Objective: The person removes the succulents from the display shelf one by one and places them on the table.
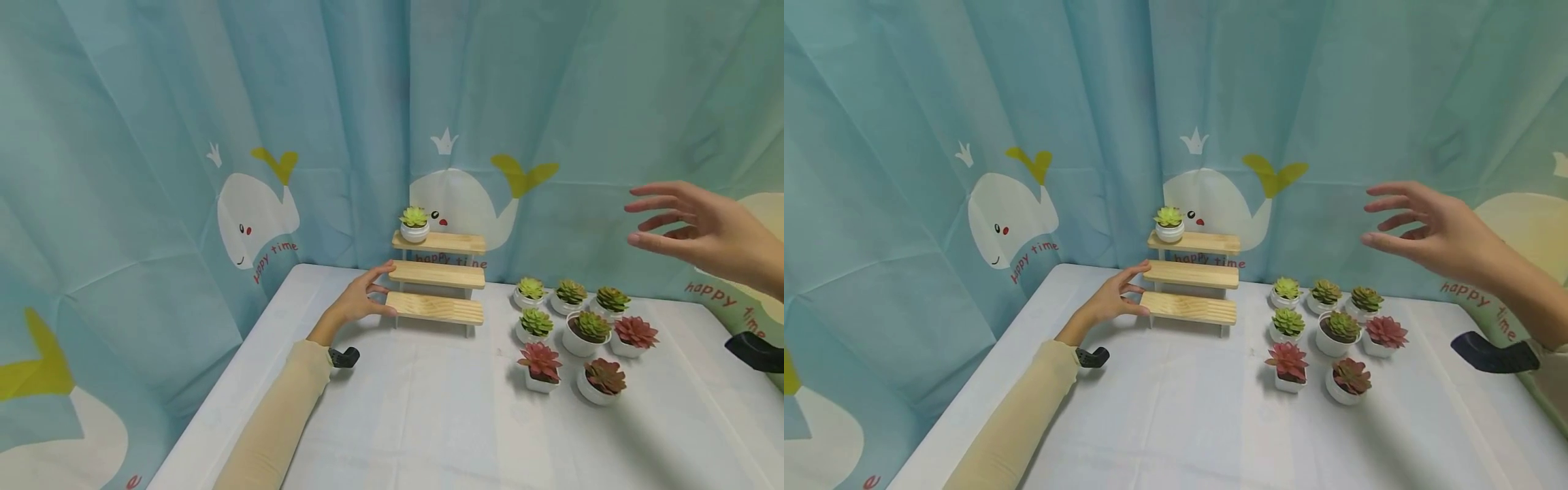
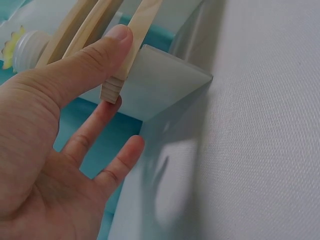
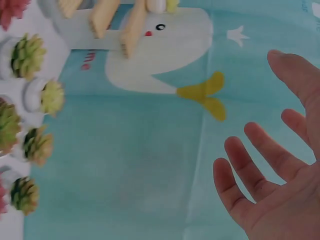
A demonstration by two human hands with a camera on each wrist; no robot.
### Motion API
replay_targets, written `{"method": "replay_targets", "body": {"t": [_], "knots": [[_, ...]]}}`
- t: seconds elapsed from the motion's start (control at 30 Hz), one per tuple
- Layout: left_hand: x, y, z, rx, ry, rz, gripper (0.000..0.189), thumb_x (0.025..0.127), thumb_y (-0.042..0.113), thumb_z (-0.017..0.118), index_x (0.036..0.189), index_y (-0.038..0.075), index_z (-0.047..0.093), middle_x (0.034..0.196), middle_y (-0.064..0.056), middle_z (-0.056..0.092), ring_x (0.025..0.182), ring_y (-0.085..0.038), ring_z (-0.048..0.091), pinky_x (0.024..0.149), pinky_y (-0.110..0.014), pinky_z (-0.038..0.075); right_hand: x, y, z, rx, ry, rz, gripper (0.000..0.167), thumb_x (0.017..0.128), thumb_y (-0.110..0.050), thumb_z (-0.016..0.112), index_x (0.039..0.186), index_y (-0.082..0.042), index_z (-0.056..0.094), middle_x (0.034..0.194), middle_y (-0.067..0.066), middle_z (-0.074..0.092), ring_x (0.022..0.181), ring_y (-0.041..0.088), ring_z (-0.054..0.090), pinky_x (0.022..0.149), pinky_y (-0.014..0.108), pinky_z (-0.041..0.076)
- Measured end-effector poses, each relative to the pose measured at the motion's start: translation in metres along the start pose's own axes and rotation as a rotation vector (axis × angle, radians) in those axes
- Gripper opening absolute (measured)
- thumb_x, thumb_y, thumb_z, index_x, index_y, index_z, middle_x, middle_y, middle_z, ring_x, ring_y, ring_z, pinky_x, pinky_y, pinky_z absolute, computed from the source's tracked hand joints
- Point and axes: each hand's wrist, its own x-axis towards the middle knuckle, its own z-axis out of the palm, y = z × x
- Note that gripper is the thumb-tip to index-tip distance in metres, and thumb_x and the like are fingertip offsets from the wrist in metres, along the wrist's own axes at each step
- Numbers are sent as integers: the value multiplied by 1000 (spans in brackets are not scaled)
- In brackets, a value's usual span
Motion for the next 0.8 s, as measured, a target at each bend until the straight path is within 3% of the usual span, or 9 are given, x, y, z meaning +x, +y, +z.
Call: {"method": "replay_targets", "body": {"t": [0.4,0.63,0.73,0.8], "knots": [[-1,1,1,-1,-3,-4,94,81,5,88,159,21,39,169,13,22,127,-33,57,93,-44,57,53,-33,12,101,-89,-69,67,94,-16,78,153,-26,47,133,-12,59,102,-4,61,78,5,46],[0,0,-1,-2,0,1,94,80,5,89,159,22,40,169,14,22,127,-32,58,93,-44,57,87,-51,39,145,-142,-89,70,96,-21,76,156,-23,42,146,15,54,102,-3,61,79,7,47],[1,-2,-1,-8,-6,8,94,80,5,89,159,22,40,169,13,22,127,-33,57,93,-44,57,99,-57,56,157,-155,-73,72,96,-25,76,157,-19,40,148,19,52,104,4,62,81,15,49],[1,-3,-1,-10,-8,10,94,80,5,88,159,21,40,169,13,22,127,-33,57,92,-44,58,106,-60,67,176,-165,-63,74,96,-27,76,158,-17,38,149,20,51,110,14,63,87,28,52]]}}
